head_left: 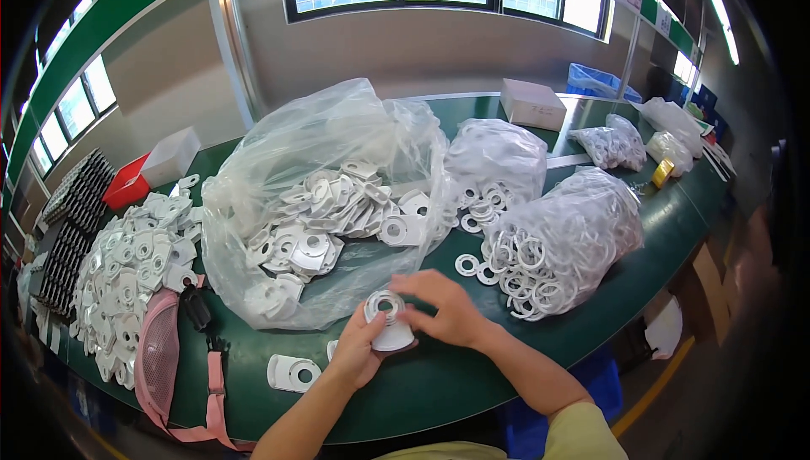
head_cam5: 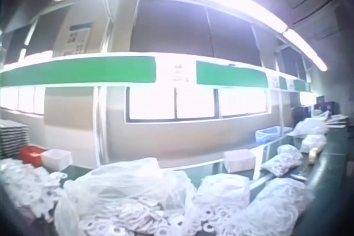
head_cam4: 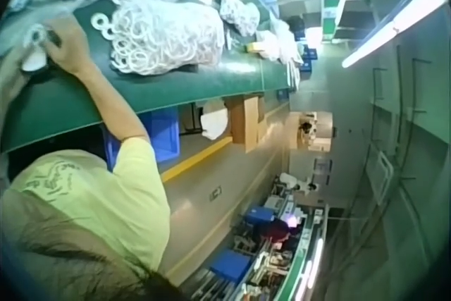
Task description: The person assembles plastic components by hand, inserting plastic rings into plastic housings at a factory workbench.
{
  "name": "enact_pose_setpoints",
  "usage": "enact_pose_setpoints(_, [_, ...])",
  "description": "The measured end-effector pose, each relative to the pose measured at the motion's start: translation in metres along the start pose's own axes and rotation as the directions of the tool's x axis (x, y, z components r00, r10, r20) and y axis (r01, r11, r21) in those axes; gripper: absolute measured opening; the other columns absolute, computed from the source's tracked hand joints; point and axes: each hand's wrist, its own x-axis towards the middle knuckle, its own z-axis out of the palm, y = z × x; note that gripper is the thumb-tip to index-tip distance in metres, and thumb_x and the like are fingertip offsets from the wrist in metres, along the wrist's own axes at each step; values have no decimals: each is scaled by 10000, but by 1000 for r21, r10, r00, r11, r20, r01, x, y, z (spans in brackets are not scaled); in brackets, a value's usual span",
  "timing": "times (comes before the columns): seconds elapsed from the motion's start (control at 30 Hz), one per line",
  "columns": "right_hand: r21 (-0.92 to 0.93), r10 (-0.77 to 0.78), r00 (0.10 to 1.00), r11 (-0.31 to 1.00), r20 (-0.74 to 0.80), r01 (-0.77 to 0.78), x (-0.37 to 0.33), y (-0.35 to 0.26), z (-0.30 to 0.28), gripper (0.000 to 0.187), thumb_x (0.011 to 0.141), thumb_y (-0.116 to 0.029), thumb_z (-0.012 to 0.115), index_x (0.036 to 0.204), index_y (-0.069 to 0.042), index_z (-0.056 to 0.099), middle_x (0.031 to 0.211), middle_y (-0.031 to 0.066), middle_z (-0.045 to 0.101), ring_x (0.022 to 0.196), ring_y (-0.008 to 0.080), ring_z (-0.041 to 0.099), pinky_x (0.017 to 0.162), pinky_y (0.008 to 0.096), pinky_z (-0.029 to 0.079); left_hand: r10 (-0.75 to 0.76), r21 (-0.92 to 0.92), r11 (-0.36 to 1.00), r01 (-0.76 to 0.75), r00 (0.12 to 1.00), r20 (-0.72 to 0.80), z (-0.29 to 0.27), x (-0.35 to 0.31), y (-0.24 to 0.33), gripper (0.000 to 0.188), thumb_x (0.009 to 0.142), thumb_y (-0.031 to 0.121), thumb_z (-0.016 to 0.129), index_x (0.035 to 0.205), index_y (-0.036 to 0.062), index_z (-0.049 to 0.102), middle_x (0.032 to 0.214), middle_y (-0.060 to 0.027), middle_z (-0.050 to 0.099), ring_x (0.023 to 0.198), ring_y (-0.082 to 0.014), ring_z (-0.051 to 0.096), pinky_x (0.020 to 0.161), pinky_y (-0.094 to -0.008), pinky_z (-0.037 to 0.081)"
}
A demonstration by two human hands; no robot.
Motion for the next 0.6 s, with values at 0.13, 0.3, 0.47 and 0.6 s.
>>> enact_pose_setpoints(0.13, [-203, 388, 834, 848, -392, -490, 9, 9, -35, 210, 763, -195, 697, 914, -62, 638, 828, 92, 647, 732, 289, 611, 661, 375, 489, 23, -16, 1000, -22, 1000, 9, -15, -1, 8, 298, 962, 114, 381, 1249, 65, 319, 1252, -171, 487, 1039, -316, 572, 808, -446, 541])
enact_pose_setpoints(0.3, [-667, 491, 743, 365, -455, -649, -13, 34, -77, 199, 754, -237, 684, 854, -67, 661, 766, 121, 655, 701, 283, 630, 601, 404, 469, 31, 41, 999, -30, 999, -20, -6, -1, 9, 306, 956, 107, 389, 1253, 60, 331, 1247, -175, 492, 1037, -309, 575, 810, -431, 543])
enact_pose_setpoints(0.47, [-576, 363, 773, 518, -521, -632, -6, 35, -76, 239, 785, -296, 649, 804, -58, 662, 645, 132, 620, 627, 321, 613, 577, 431, 439, 26, 19, 999, -26, 1000, 14, -8, -2, 8, 336, 954, 135, 408, 1271, 45, 343, 1215, -186, 525, 993, -284, 601, 704, -338, 531])
enact_pose_setpoints(0.6, [-466, 218, 702, 611, -678, -640, 2, 23, -75, 248, 818, -294, 617, 786, -51, 660, 603, 133, 601, 590, 339, 593, 565, 428, 437, 55, 84, 995, -58, 998, 45, -10, -1, 6, 331, 958, 139, 409, 1267, 33, 353, 1192, -193, 543, 948, -272, 622, 630, -281, 490])
